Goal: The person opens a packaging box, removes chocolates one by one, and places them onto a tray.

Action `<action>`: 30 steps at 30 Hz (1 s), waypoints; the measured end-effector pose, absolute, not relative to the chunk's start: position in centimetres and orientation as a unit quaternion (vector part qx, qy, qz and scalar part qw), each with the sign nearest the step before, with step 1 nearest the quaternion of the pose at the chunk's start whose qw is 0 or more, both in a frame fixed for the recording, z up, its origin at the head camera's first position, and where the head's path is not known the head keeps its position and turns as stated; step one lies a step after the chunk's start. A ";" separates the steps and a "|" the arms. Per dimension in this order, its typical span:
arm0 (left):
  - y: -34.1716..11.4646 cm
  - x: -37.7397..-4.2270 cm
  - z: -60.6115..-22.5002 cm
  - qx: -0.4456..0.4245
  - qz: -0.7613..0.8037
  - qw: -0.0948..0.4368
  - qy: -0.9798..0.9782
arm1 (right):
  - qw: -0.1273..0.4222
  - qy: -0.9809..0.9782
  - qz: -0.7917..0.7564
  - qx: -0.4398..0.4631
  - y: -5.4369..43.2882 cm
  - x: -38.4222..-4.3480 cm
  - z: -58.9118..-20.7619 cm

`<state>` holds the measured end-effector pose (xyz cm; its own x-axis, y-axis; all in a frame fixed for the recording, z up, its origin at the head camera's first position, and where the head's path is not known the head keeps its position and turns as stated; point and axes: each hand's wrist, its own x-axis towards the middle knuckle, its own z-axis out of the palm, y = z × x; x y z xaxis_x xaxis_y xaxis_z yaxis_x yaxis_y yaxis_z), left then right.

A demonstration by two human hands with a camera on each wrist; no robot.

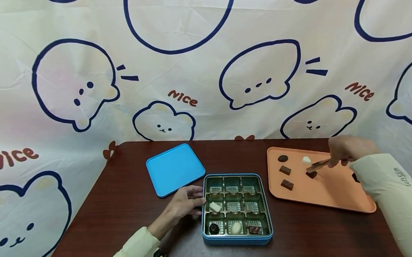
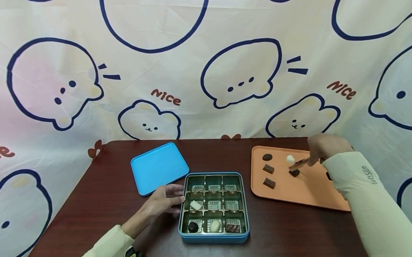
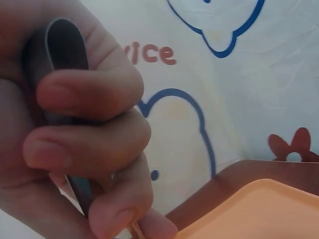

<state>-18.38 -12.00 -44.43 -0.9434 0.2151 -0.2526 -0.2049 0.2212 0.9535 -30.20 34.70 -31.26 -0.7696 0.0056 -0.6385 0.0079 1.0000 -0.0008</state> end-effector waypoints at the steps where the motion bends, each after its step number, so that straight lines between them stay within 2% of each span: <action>1: -12.0 -18.4 -44.4 0.004 0.623 0.168 0.764 | 0.339 0.941 0.000 -0.001 34.5 -30.3 -31.2; 6: -12.1 -18.3 -44.6 0.005 0.624 0.172 0.762 | 0.329 0.941 -0.005 -0.075 32.3 -30.2 -30.4; 12: -12.2 -18.4 -44.7 0.005 0.622 0.172 0.764 | 0.285 0.944 -0.002 -0.167 28.1 -28.7 -29.0; 20: -12.1 -18.5 -44.8 0.006 0.620 0.171 0.766 | 0.235 0.946 0.006 -0.222 22.4 -26.2 -27.3; 30: -12.1 -18.4 -44.7 0.010 0.624 0.172 0.762 | 0.194 0.939 0.032 -0.282 18.3 -24.3 -27.9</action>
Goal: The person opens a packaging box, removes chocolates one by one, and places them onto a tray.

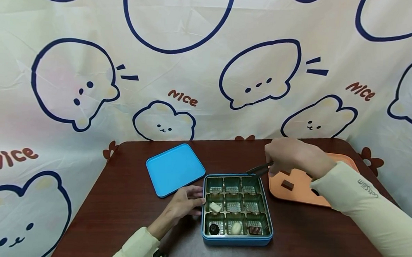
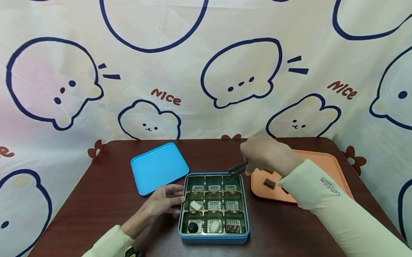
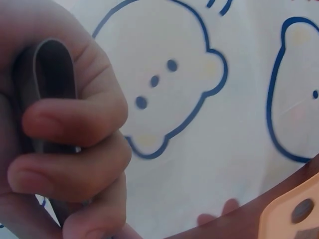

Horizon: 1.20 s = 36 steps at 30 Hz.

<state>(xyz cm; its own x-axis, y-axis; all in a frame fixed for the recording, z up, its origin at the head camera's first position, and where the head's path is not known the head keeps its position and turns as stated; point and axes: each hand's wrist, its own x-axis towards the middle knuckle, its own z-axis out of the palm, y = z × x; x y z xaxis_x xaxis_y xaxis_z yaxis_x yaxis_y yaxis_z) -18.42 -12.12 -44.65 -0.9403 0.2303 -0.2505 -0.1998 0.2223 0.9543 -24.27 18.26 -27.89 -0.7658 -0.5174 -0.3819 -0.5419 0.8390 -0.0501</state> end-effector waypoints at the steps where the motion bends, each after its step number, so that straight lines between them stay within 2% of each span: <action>1: -12.1 -18.4 -44.6 0.010 0.623 0.172 0.763 | 0.189 0.939 0.030 -0.286 18.0 -24.1 -27.9; 9: -12.1 -18.5 -44.7 0.007 0.623 0.172 0.763 | 0.136 0.931 0.039 -0.335 15.2 -22.8 -28.2; 23: -12.1 -18.5 -44.6 0.007 0.624 0.171 0.762 | 0.165 0.914 0.044 -0.368 11.1 -21.3 -29.4; 36: -12.1 -18.5 -44.7 0.007 0.627 0.165 0.761 | 0.181 0.920 0.074 -0.339 9.0 -21.3 -31.4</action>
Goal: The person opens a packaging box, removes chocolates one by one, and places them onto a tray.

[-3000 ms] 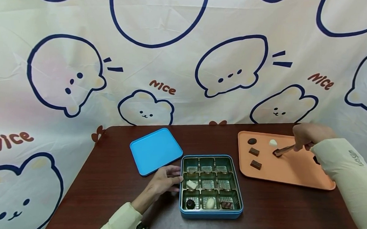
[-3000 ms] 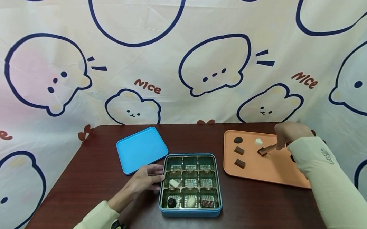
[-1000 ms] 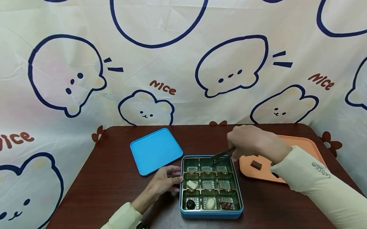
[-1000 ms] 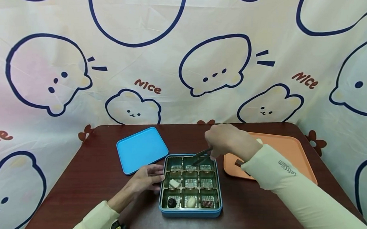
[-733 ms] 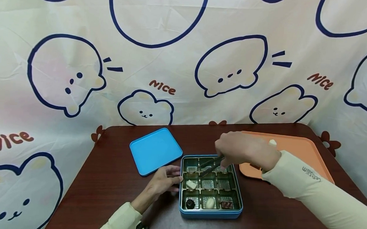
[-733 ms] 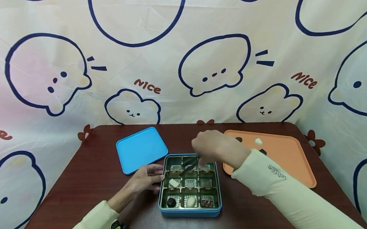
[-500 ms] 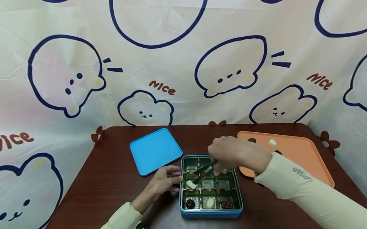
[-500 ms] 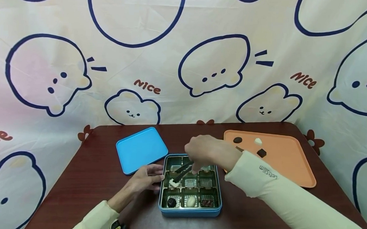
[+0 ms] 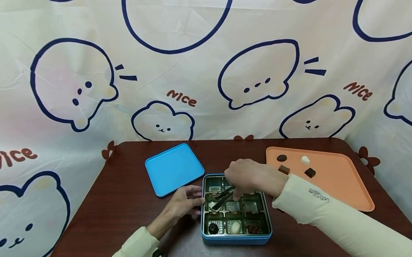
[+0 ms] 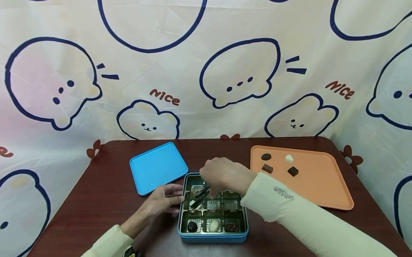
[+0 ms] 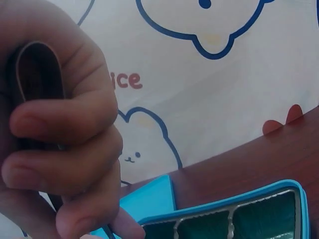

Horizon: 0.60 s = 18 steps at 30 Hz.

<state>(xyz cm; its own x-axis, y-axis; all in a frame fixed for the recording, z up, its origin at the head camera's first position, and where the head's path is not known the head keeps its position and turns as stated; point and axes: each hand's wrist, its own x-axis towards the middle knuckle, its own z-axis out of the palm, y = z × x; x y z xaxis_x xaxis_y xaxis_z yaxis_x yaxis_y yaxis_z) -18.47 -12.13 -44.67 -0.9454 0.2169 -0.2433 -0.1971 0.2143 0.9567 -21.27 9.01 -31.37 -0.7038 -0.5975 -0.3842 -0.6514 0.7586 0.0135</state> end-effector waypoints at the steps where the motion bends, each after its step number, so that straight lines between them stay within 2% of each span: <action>1: -12.1 -18.5 -44.7 0.006 0.627 0.165 0.761 | 0.182 0.921 0.076 -0.337 8.9 -21.3 -31.5; 18: -12.1 -18.5 -44.6 0.001 0.630 0.169 0.758 | 0.171 0.921 0.129 -0.324 7.3 -21.4 -32.8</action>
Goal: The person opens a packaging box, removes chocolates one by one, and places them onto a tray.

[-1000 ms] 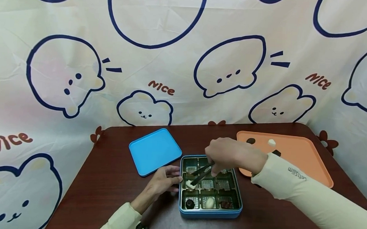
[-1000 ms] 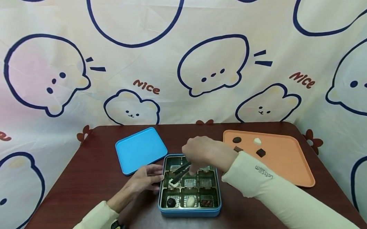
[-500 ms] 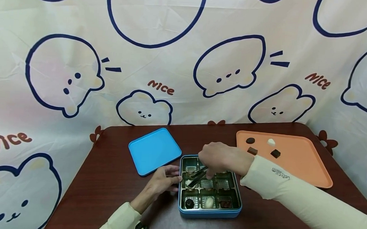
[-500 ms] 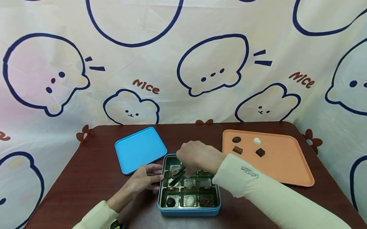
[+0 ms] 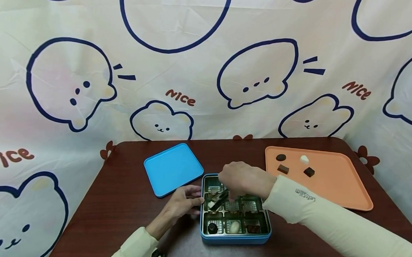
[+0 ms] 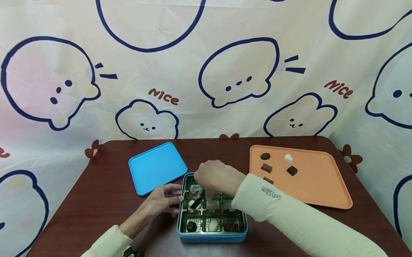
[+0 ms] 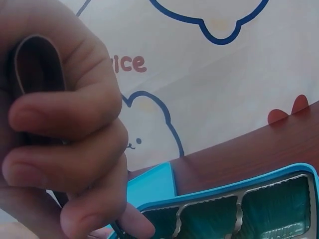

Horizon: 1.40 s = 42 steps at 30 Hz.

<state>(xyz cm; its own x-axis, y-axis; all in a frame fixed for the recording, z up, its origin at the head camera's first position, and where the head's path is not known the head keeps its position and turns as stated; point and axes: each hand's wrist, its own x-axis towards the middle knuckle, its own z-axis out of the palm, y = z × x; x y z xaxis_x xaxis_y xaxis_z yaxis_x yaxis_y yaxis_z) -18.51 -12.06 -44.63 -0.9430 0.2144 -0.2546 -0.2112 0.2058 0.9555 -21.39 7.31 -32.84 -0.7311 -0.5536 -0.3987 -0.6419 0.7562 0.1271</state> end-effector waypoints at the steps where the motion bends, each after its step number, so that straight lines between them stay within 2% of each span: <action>1: -12.1 -18.5 -44.6 0.001 0.630 0.169 0.758 | 0.168 0.921 0.131 -0.327 7.3 -21.4 -32.9; 13: -12.0 -18.5 -44.6 0.003 0.633 0.173 0.754 | 0.147 0.914 0.162 -0.341 6.5 -20.9 -33.6; 27: -12.0 -18.4 -44.5 0.004 0.631 0.170 0.757 | 0.092 0.905 0.193 -0.369 6.5 -20.3 -34.2; 33: -12.1 -18.4 -44.5 0.004 0.628 0.168 0.760 | 0.088 0.900 0.198 -0.377 6.6 -20.4 -34.1; 42: -12.2 -18.5 -44.6 0.007 0.626 0.171 0.761 | 0.116 0.905 0.185 -0.366 7.0 -21.0 -33.6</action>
